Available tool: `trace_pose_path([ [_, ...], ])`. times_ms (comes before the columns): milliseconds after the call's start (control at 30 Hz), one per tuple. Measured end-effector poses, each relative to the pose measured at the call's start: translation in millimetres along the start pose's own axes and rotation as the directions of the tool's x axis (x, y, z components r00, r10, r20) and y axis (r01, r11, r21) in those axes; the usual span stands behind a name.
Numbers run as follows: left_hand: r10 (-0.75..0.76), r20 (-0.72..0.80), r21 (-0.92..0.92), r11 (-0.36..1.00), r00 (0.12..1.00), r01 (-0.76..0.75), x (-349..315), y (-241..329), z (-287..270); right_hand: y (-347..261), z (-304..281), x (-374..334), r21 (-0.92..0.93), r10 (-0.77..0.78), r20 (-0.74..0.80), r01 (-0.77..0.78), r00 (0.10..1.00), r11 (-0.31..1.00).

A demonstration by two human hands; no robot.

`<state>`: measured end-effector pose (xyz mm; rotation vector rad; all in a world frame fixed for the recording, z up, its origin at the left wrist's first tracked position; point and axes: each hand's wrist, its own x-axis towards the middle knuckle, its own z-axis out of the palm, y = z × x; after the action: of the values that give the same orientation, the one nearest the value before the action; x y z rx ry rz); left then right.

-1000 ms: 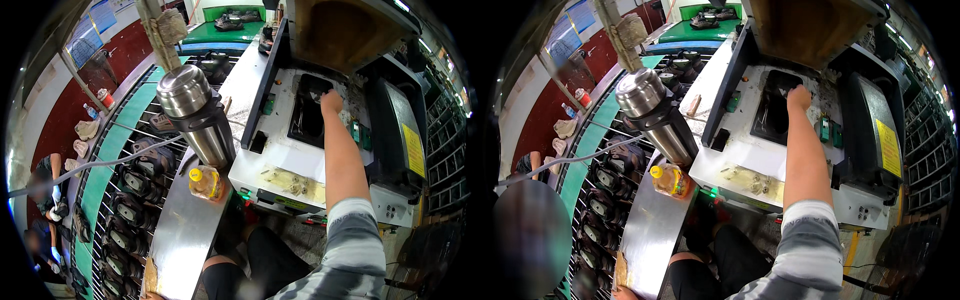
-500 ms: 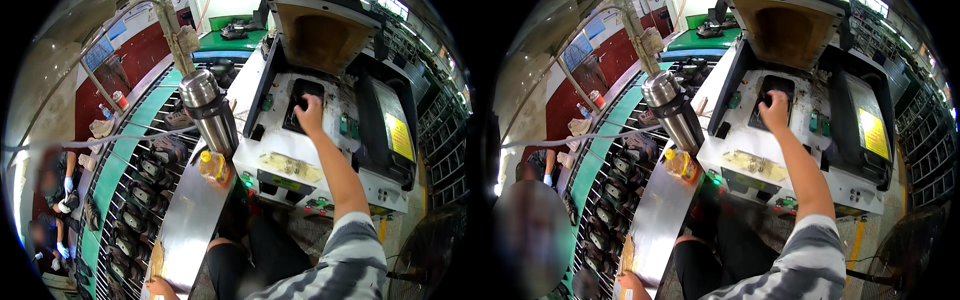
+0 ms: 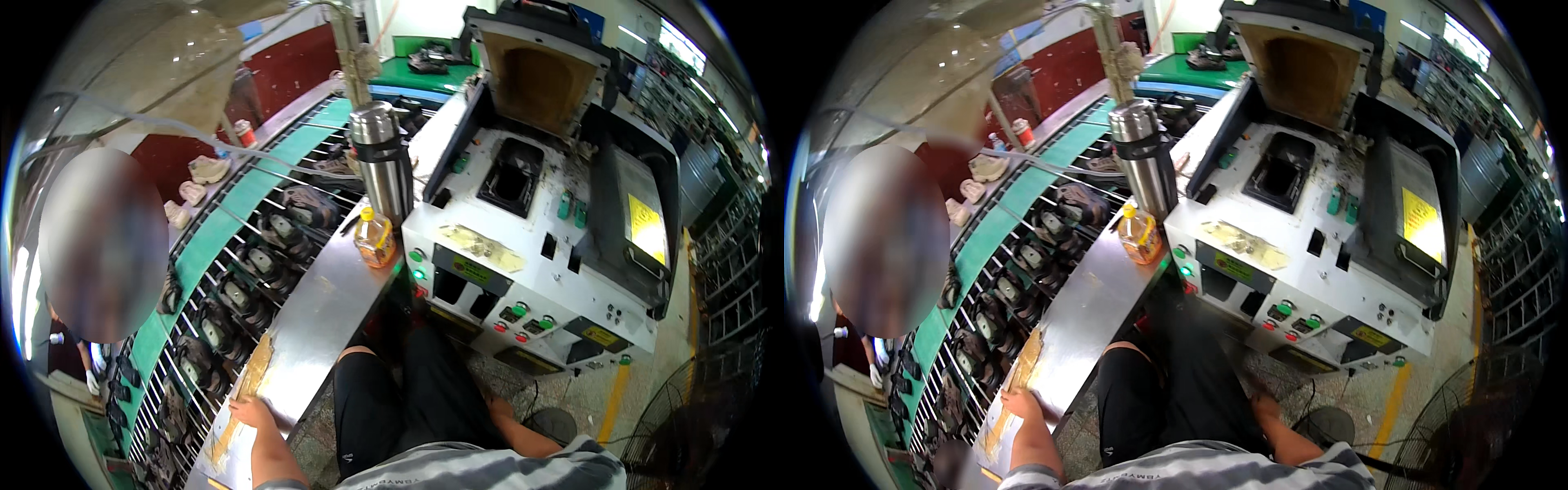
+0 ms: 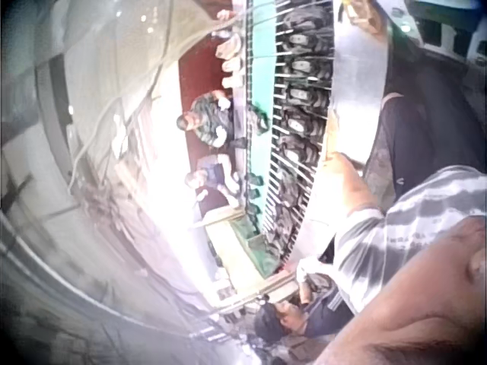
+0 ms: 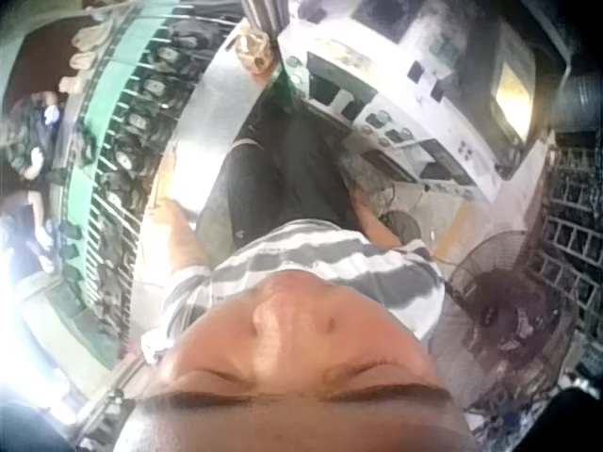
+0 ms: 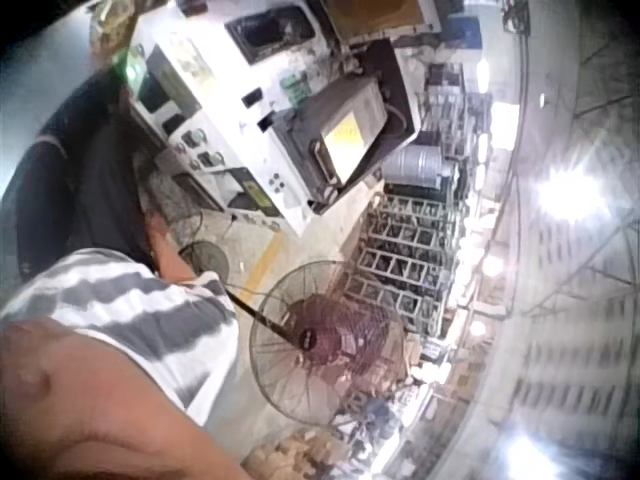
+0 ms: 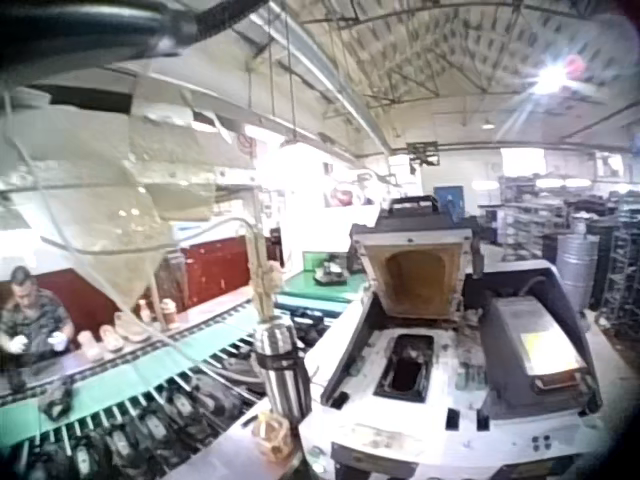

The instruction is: The person picks up partially assembled shoes from a conveyor belt, places them into a dual-chamber sole pressing machine, activates the press, and then places the pressed shoes back onto the conveyor.

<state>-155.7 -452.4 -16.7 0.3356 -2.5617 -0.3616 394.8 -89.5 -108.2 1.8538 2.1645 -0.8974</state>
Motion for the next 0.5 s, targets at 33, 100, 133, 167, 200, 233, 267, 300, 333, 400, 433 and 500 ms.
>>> trace_pose_path([
  [33, 0.019, -0.003, 0.038, 0.999, 1.000, -0.019, -4, -5, 1, -9, -6, -2, -0.006, 0.004, -0.015, -0.004, 1.000, 1.000],
  [100, -0.027, 0.062, 0.008, 1.000, 0.998, 0.026, -19, 14, -16, 1, -1, 0, -0.039, 0.047, -0.051, -0.049, 0.998, 0.998],
  [133, -0.028, 0.102, 0.012, 1.000, 0.994, 0.027, -25, 19, -23, 16, 13, 6, -0.062, 0.071, -0.074, -0.076, 0.995, 0.995],
  [167, -0.029, 0.110, 0.023, 0.999, 0.993, 0.027, -30, 14, -23, 23, 18, 16, -0.085, 0.084, -0.097, -0.092, 0.992, 0.992],
  [200, -0.038, 0.115, 0.046, 0.998, 0.993, 0.033, -34, 3, -21, 23, 17, 19, -0.040, 0.052, -0.077, -0.055, 0.996, 0.998],
  [233, -0.044, 0.120, 0.072, 0.997, 0.992, 0.036, -37, -8, -19, 15, 6, 9, 0.006, 0.021, -0.053, -0.021, 0.998, 1.000],
  [267, -0.038, 0.083, 0.049, 0.998, 0.996, 0.034, -40, -16, -17, 8, -1, 4, 0.054, -0.010, -0.028, 0.011, 1.000, 0.998],
  [300, -0.021, 0.055, 0.020, 1.000, 0.998, 0.020, -43, -15, -13, 8, -5, 3, 0.020, 0.001, -0.029, 0.000, 1.000, 1.000],
  [333, -0.002, 0.019, -0.001, 1.000, 1.000, 0.002, -43, -15, -14, 8, -4, 4, -0.010, 0.009, -0.022, -0.010, 1.000, 1.000],
  [400, -0.023, 0.024, 0.041, 0.999, 0.999, 0.022, -42, -7, -20, 0, -13, -2, -0.023, 0.026, 0.034, -0.025, 0.999, 0.999],
  [433, -0.035, 0.032, 0.071, 0.997, 0.999, 0.032, -44, -2, -25, -8, -25, -5, -0.010, 0.029, 0.084, -0.029, 0.996, 1.000],
  [500, -0.046, 0.022, 0.113, 0.993, 0.999, 0.043, -43, -1, -25, -17, -39, -10, 0.004, 0.035, 0.164, -0.036, 0.986, 0.999],
])
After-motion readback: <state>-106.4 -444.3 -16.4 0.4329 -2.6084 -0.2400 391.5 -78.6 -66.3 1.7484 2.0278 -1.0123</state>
